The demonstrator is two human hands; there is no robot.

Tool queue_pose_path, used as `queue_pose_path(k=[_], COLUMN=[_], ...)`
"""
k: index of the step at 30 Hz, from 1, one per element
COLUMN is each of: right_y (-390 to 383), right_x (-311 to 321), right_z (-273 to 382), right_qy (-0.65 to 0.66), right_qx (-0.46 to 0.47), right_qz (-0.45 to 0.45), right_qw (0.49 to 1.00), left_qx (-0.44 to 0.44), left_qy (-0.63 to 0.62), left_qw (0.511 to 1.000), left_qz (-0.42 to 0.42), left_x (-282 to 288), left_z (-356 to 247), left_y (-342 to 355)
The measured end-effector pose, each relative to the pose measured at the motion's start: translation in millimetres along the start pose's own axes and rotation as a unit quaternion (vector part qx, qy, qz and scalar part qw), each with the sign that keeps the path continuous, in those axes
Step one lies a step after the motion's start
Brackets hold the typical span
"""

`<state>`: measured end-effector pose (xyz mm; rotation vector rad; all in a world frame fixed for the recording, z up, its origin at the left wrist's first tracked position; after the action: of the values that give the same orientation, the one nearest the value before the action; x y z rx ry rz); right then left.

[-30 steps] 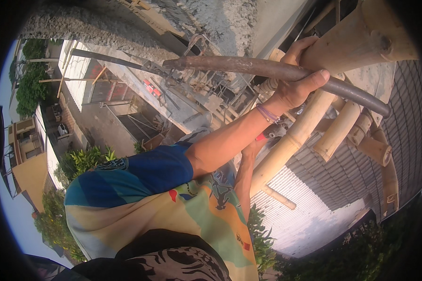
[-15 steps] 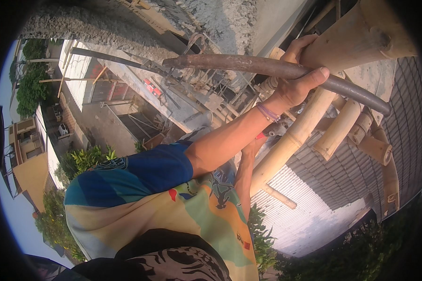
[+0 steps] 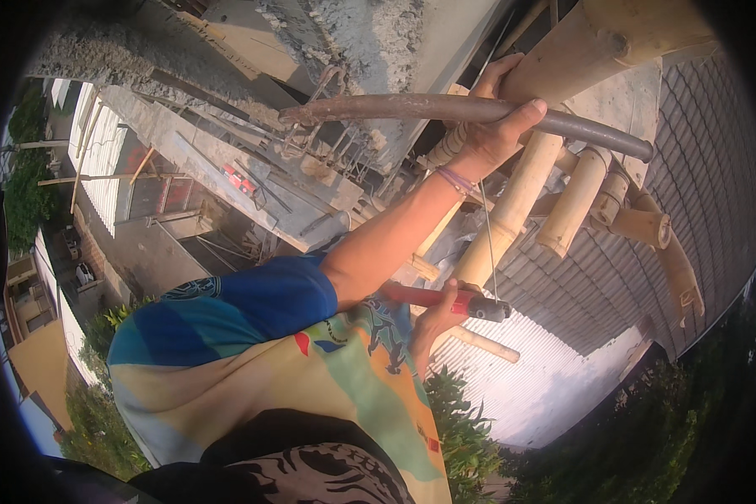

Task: The person welds steel rods to a concrete structure using a handheld welding torch. They position the rods against the structure, strike an arc, and weld the joints while standing on bamboo scaffolding.

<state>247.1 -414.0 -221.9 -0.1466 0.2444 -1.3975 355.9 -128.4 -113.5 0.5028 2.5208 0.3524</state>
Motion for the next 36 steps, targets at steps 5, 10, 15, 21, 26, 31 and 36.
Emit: queue_pose_path(k=[5,10,15,21,26,31,36], right_y=[-36,-57,-57,-26,-1,11,20], right_x=[24,65,91,41,-41,-97,-126], right_z=[15,44,114,214,244,240,242], right_qy=[0.047,-0.009,0.006,0.027,-0.131,-0.178,-0.247], right_qx=[0.034,0.097,0.271,0.36,0.359,0.262,0.172], right_qz=[-0.152,-0.26,-0.209,0.009,0.175,0.198,0.236], right_qw=[0.987,0.961,0.939,0.932,0.907,0.927,0.924], left_qx=[0.005,0.006,-0.011,0.004,0.025,0.026,0.037], left_qy=[-0.043,-0.036,-0.05,-0.029,-0.024,0.011,-0.017], left_qw=[0.999,0.999,0.998,1.0,0.999,0.999,0.999], left_qz=[0.01,0.02,0.02,0.009,-0.002,0.021,0.01], left_x=[-2,-2,-1,2,1,4,4], left_z=[7,8,6,2,8,16,17], left_y=[1,1,3,1,0,0,-2])
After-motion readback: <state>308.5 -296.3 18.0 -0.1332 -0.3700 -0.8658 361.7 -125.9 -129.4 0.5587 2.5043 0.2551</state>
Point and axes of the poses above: each hand's wrist, its own y-axis towards the middle knuckle, its own x-axis out of the back of the hand, z = x × y, the point moved 3 cm from there along y, towards the middle knuckle, and after that the axes turned 6 degrees about y, right-handed, at the moved point
